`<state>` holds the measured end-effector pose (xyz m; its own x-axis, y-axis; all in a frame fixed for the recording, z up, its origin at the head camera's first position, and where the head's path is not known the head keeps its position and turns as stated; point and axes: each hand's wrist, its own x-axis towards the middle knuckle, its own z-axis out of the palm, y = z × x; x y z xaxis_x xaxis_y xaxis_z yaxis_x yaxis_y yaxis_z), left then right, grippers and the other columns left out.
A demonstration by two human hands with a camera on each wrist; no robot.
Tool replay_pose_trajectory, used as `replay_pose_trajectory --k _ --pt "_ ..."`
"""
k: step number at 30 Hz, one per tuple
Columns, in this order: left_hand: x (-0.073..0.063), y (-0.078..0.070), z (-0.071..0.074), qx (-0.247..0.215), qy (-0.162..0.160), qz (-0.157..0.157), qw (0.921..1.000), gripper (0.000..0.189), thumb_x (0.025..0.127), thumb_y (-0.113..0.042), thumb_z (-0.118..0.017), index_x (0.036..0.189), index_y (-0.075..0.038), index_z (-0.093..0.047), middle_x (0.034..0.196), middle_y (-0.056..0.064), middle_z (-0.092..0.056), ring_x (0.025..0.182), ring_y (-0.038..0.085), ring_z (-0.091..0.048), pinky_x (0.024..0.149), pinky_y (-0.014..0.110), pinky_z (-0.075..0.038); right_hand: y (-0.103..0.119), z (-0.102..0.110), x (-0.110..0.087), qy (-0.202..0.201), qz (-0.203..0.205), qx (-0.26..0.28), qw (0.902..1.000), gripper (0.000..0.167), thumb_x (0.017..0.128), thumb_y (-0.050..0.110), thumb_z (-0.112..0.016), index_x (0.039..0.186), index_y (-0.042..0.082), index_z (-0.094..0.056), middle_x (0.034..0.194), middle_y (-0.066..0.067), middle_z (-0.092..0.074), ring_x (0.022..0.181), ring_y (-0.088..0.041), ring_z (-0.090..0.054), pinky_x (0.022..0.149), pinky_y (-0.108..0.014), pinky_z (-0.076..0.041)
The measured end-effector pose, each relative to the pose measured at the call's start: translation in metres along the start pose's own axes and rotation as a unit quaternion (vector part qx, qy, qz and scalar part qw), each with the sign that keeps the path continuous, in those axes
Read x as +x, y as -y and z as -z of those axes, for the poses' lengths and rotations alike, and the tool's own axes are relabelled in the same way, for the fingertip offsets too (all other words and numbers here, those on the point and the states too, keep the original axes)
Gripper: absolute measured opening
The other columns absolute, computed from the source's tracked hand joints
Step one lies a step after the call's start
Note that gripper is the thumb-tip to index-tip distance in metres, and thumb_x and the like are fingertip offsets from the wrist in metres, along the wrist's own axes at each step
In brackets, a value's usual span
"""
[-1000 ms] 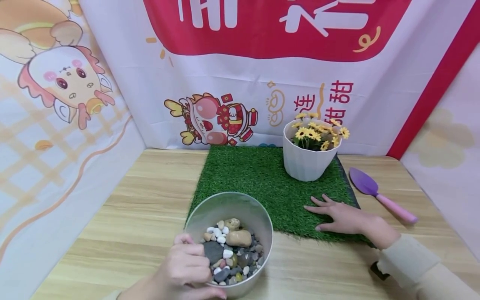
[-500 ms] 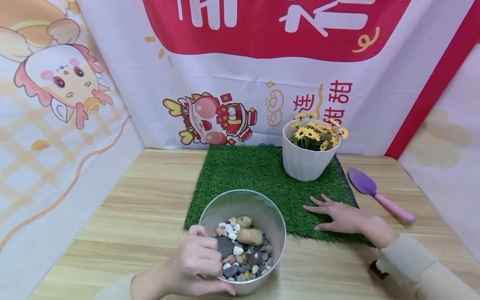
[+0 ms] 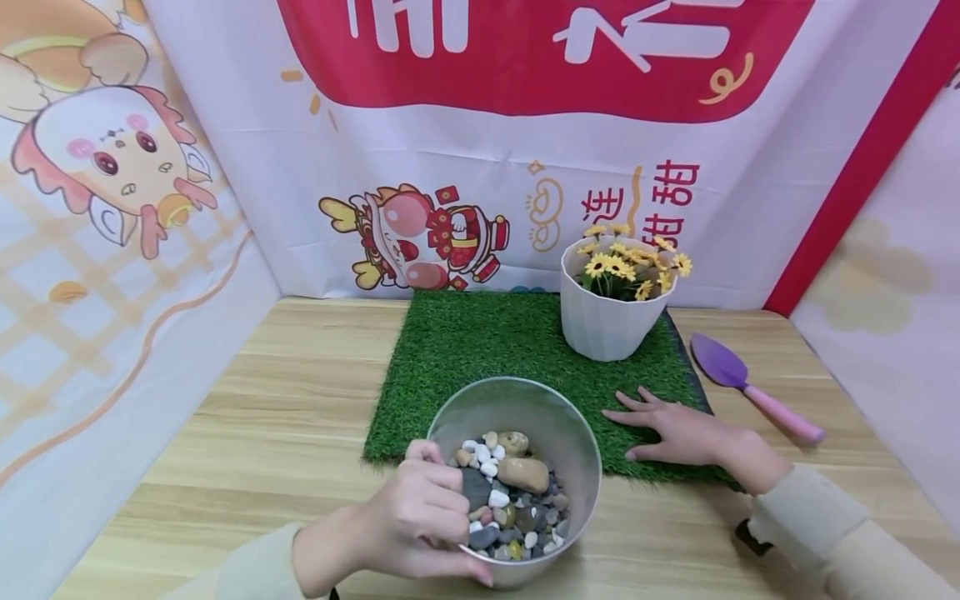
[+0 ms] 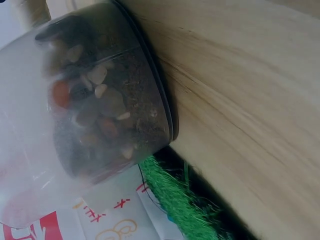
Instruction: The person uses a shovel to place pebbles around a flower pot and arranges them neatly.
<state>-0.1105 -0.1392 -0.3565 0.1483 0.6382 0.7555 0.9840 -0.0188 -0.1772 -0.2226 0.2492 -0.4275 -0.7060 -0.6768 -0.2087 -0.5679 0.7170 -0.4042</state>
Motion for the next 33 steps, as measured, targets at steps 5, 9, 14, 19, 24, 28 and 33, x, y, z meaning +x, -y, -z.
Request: replay_pose_trajectory --k 5,9,14,19,24,28,33 --pt "0.002 0.001 -0.005 -0.005 0.005 -0.001 1.0 0.059 0.056 -0.046 -0.099 0.055 -0.027 -0.043 0.054 -0.02 -0.04 0.057 -0.001 -0.031 0.076 0.025 -0.03 0.003 -0.002 0.002 0.002 0.004 0.006 1.0 0.069 0.097 0.051 -0.066 0.156 0.023 -0.045 0.165 -0.018 -0.027 0.147 -0.056 -0.014 0.108 -0.076 -0.028" --pt "0.004 0.004 -0.009 -0.008 0.009 -0.004 0.9999 0.057 0.058 -0.047 -0.098 0.055 -0.027 -0.044 0.054 -0.02 -0.041 0.057 -0.002 -0.032 0.077 0.025 -0.03 0.005 -0.002 0.002 0.002 0.003 0.007 1.0 0.07 0.096 0.052 -0.066 0.156 0.023 -0.046 0.165 -0.018 -0.027 0.147 -0.056 -0.015 0.107 -0.076 -0.028" --pt "0.007 0.006 -0.01 -0.01 0.009 -0.008 0.9999 0.056 0.06 -0.047 -0.097 0.055 -0.028 -0.045 0.055 -0.021 -0.042 0.057 -0.002 -0.033 0.077 0.025 -0.031 0.004 0.0 0.001 -0.003 0.001 -0.004 1.0 0.071 0.095 0.057 -0.064 0.156 0.025 -0.046 0.164 -0.017 -0.028 0.147 -0.057 -0.016 0.107 -0.076 -0.029" --pt "0.009 0.006 -0.014 0.002 0.001 -0.014 0.9999 0.054 0.062 -0.049 -0.096 0.055 -0.028 -0.047 0.056 -0.022 -0.044 0.058 -0.002 -0.034 0.078 0.026 -0.031 0.002 0.002 -0.001 -0.004 -0.005 -0.006 1.0 0.072 0.094 0.06 -0.062 0.156 0.026 -0.047 0.165 -0.016 -0.028 0.147 -0.056 -0.016 0.107 -0.075 -0.031" --pt "0.011 0.005 -0.021 0.018 -0.009 -0.009 0.9998 0.053 0.065 -0.051 -0.094 0.056 -0.029 -0.046 0.056 -0.023 -0.044 0.057 -0.002 -0.033 0.077 0.026 -0.03 0.0 0.003 -0.002 0.0 -0.01 0.0 0.9999 0.07 0.096 0.057 -0.063 0.156 0.025 -0.046 0.165 -0.016 -0.028 0.148 -0.054 -0.014 0.109 -0.075 -0.027" --pt "0.01 0.004 -0.023 0.03 -0.008 -0.009 0.9995 0.053 0.066 -0.053 -0.093 0.055 -0.03 -0.046 0.056 -0.023 -0.044 0.057 -0.003 -0.033 0.077 0.026 -0.031 0.0 0.003 -0.002 0.003 -0.008 0.002 1.0 0.068 0.097 0.053 -0.063 0.155 0.022 -0.047 0.165 -0.017 -0.028 0.148 -0.055 -0.014 0.109 -0.075 -0.027" --pt "0.002 0.003 -0.02 0.047 0.022 0.003 0.9986 0.047 0.069 -0.057 -0.089 0.058 -0.03 -0.051 0.06 -0.022 -0.048 0.059 -0.002 -0.037 0.079 0.025 -0.034 0.001 0.002 0.0 0.001 -0.004 0.003 1.0 0.068 0.097 0.054 -0.063 0.155 0.023 -0.047 0.165 -0.017 -0.028 0.148 -0.055 -0.015 0.108 -0.075 -0.028"
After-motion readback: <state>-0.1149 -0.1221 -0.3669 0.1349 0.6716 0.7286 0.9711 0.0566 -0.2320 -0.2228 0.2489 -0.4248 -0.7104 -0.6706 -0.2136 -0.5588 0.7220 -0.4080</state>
